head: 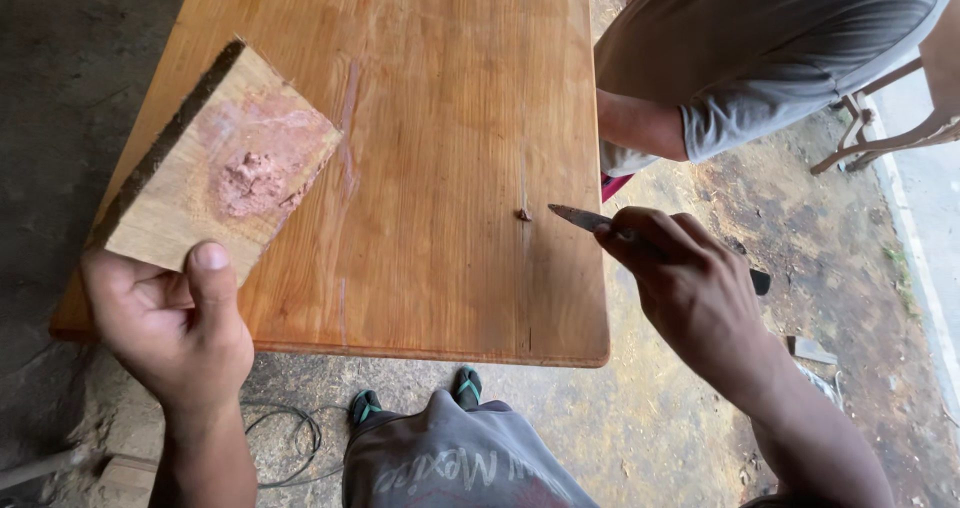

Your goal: The person uses a small metal spatula to scoop pink filler from a wooden board and applies it into a crack on a wooden table. They repeatedly scrape the filler and press it into the crack while another person sands the table surface nearby.

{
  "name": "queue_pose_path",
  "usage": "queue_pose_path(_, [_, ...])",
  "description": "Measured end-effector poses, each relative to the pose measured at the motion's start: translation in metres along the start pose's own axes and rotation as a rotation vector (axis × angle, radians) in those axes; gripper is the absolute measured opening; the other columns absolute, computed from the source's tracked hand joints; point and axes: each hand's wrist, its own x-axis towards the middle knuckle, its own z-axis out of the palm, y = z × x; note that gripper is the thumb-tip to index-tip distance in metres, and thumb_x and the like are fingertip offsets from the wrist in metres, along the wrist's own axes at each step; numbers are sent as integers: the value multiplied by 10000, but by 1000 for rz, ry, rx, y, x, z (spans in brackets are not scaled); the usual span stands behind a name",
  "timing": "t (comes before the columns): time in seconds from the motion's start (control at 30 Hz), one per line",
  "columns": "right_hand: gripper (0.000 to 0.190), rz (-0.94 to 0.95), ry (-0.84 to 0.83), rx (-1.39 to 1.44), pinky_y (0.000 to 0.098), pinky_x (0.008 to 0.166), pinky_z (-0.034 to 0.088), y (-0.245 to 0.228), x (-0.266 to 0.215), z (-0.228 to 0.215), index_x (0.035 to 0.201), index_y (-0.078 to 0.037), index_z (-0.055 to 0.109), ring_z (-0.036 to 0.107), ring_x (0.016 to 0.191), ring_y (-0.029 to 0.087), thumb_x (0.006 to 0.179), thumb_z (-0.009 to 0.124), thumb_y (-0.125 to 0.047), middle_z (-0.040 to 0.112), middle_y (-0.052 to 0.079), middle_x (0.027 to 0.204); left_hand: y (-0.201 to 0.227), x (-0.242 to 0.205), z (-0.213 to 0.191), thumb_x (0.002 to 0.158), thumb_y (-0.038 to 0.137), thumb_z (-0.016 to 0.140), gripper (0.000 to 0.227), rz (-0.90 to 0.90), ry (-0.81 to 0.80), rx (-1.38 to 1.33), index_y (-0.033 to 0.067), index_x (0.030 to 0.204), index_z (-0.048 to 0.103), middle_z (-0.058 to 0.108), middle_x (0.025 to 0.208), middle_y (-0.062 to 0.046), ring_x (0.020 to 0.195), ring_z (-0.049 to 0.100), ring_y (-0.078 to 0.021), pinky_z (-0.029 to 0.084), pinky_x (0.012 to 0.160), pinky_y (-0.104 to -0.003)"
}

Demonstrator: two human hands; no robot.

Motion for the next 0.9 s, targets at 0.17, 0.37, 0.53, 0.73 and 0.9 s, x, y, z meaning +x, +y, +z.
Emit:
queue_pose_path(0.17, [202,97,-1,152,294,526,595,3,-1,7,1111,-63,741,703,654,191,912,707,-74,732,92,1093,17,4,15,1006,113,621,300,26,95,126,-40,1207,459,631,1042,-135,669,523,-72,461,569,-201])
queue_pose_path(0.37, [248,146,-12,258,325,557,600,-1,3,18,1162,-46,731,724,660,217,917,697,-60,729,108,1080,35,-41,66,1011,143,637,407,80,-21,-95,-44,1305,427,559,1175,-116,989,602,-126,537,846,-245])
queue_pose_path(0.53, [218,115,15,239,374,631,599,-7,6,14,1101,-86,780,733,728,247,894,715,-66,738,87,1030,29,-45,104,1035,100,662,321,-5,-191,-213,-49,1244,468,646,1139,-136,983,601,-142,527,891,-255])
queue_pose_path(0.73, [229,67,25,258,375,682,607,-7,12,21,1127,-62,763,740,808,257,904,711,-62,740,90,1073,25,-49,96,1009,54,651,305,-114,-233,-166,-69,1227,477,654,1110,-157,904,592,-127,512,782,-246])
queue_pose_path(0.9, [314,-24,-28,145,355,724,614,-10,6,15,1161,-74,772,714,866,231,864,682,-24,731,74,1084,28,-48,96,1071,70,609,301,-47,-276,-284,-71,1272,436,615,1228,-156,1150,650,-166,570,1010,-281])
